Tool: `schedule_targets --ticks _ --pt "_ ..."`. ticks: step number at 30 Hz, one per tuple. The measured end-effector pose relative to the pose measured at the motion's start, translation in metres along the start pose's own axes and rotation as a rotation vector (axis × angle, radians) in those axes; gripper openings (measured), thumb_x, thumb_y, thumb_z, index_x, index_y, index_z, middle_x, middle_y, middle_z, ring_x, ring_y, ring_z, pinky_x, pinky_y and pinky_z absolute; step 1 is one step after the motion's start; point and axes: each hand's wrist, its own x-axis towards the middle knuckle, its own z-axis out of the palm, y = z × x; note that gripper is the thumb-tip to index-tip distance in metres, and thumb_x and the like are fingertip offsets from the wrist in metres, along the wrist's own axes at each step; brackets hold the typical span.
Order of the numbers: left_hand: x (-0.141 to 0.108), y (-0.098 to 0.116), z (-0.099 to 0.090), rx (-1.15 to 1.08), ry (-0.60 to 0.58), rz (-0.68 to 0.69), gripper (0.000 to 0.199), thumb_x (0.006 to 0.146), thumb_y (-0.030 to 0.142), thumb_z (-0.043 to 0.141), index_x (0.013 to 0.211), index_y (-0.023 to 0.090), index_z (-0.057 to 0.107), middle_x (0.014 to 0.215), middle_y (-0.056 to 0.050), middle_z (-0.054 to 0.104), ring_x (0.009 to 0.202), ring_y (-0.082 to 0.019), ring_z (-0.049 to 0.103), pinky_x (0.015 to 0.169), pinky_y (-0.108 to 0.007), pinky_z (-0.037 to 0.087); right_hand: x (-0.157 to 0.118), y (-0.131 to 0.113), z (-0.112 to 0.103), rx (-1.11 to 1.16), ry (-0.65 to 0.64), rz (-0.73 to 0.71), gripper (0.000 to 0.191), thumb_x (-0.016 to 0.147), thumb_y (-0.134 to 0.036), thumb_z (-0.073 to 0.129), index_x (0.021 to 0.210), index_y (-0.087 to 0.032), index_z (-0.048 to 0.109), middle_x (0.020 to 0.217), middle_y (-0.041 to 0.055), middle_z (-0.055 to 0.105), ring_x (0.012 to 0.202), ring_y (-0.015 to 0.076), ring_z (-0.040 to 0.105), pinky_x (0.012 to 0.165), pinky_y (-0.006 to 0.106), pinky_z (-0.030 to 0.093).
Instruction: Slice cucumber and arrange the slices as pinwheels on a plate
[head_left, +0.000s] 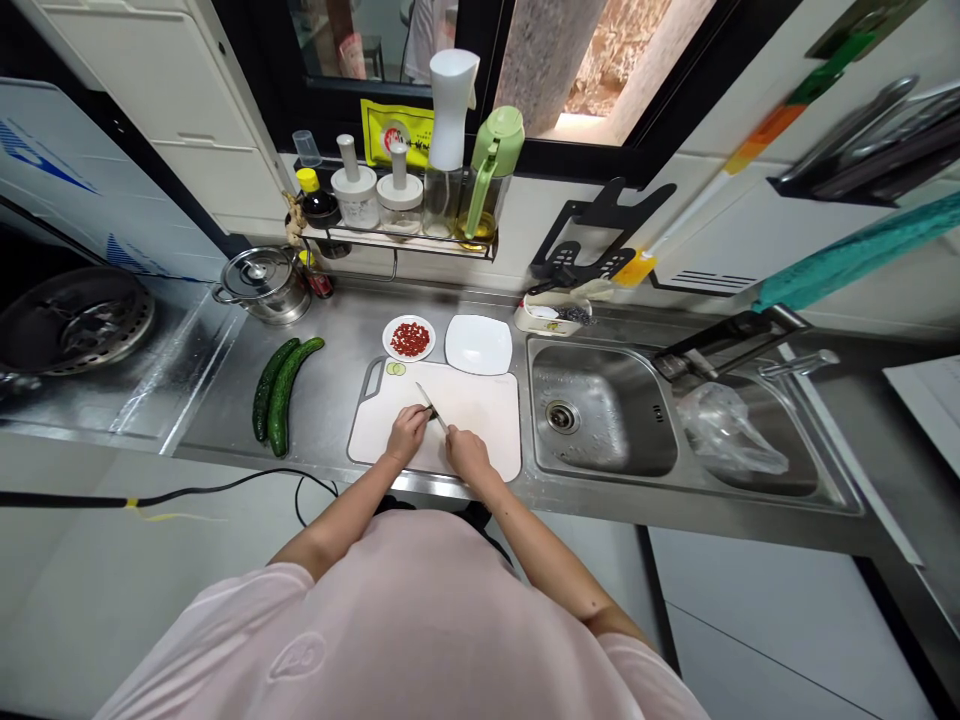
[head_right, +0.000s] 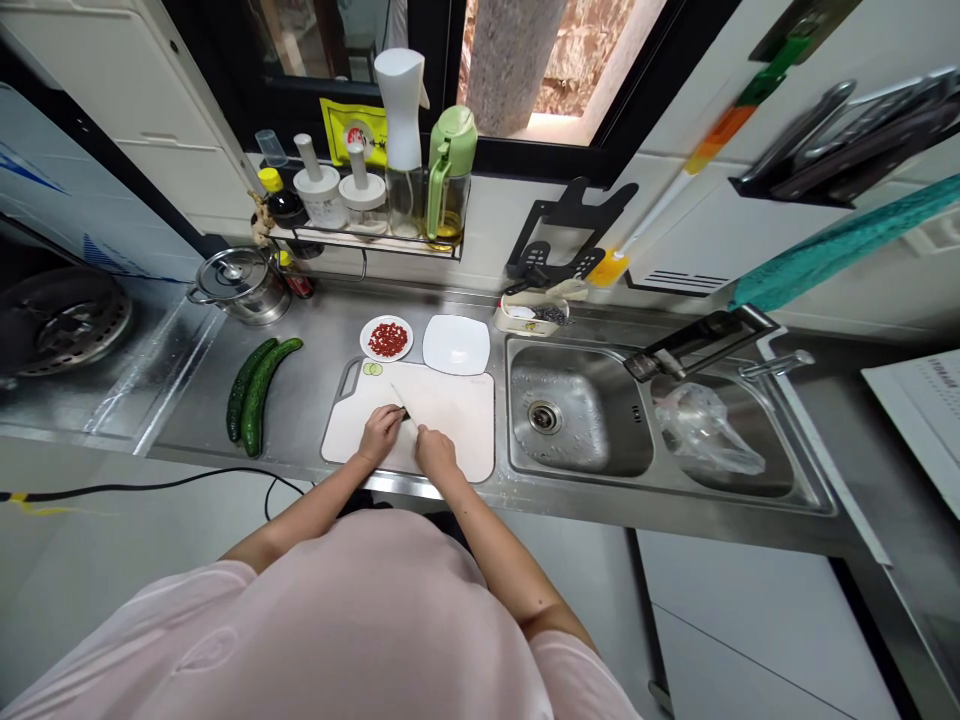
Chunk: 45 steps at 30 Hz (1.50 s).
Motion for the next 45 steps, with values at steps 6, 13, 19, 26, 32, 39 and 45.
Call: schedule_targets --ticks 6,13,19,26,32,39,45 --pt "0.0 0.002 -0.001 -0.003 -0.009 -0.004 0.026 0.091 0.022 0.041 0.104 0.021 0.064 0.1 -0.007 0.062 0.096 -0.017 0.056 0.084 -0.034 0.049 0.009 -0.002 0.002 0.025 0.024 -0.021 0.028 0.095 -0.021 0.029 0.108 -0.014 0.053 0.093 0.012 0.066 0.088 0.021 0.063 0.074 0.029 0.041" --pt "0.0 0.0 0.001 -0.007 0.002 -0.005 0.026 0.091 0.021 0.042 0.104 0.021 0.064 0.1 -0.007 0.062 0.096 -0.017 0.056 0.084 -0.035 0.049 0.021 -0.008 -0.001 0.02 0.04 -0.037 0.027 0.095 -0.02 0.029 0.107 -0.014 0.052 0.093 0.0117 0.066 0.087 0.0202 0.062 0.073 0.028 0.042" --pt "0.0 0.0 0.0 -0.018 -0.004 -0.008 0.026 0.091 0.021 0.041 0.105 0.021 0.064 0.101 -0.008 0.062 0.097 -0.018 0.056 0.084 -0.036 0.049 0.025 -0.011 0.0 0.014 0.049 -0.031 0.027 0.095 -0.02 0.029 0.11 -0.015 0.051 0.094 0.0117 0.066 0.089 0.0192 0.062 0.075 0.028 0.042" --pt "0.0 0.001 -0.001 -0.021 -0.003 -0.003 0.026 0.091 0.022 0.041 0.104 0.021 0.063 0.099 -0.008 0.062 0.095 -0.017 0.057 0.083 -0.036 0.049 0.018 -0.006 0.004 0.022 0.04 -0.024 0.026 0.094 -0.019 0.03 0.108 -0.014 0.052 0.092 0.0119 0.066 0.088 0.0201 0.063 0.075 0.028 0.042" --pt "0.0 0.001 -0.001 -0.017 -0.005 -0.013 0.026 0.091 0.023 0.042 0.104 0.021 0.064 0.099 -0.008 0.062 0.096 -0.017 0.057 0.084 -0.036 0.049 0.002 0.005 0.013 0.02 0.025 -0.018 0.026 0.094 -0.019 0.031 0.106 -0.014 0.053 0.09 0.0118 0.066 0.086 0.0208 0.063 0.072 0.028 0.041" --pt "0.0 0.001 0.0 -0.017 -0.002 -0.01 0.026 0.091 0.022 0.041 0.104 0.021 0.064 0.1 -0.007 0.062 0.095 -0.018 0.056 0.083 -0.036 0.049 0.009 0.001 0.008 0.009 0.004 -0.026 0.025 0.094 -0.018 0.031 0.106 -0.015 0.053 0.092 0.0119 0.066 0.087 0.0204 0.063 0.073 0.028 0.041" --pt "-0.001 -0.001 0.001 -0.005 -0.012 -0.007 0.026 0.091 0.022 0.042 0.105 0.021 0.064 0.1 -0.007 0.062 0.096 -0.018 0.057 0.083 -0.036 0.049 0.024 -0.005 0.004 0.016 0.032 -0.047 0.026 0.094 -0.018 0.03 0.108 -0.015 0.052 0.093 0.0114 0.066 0.087 0.0198 0.063 0.073 0.028 0.042"
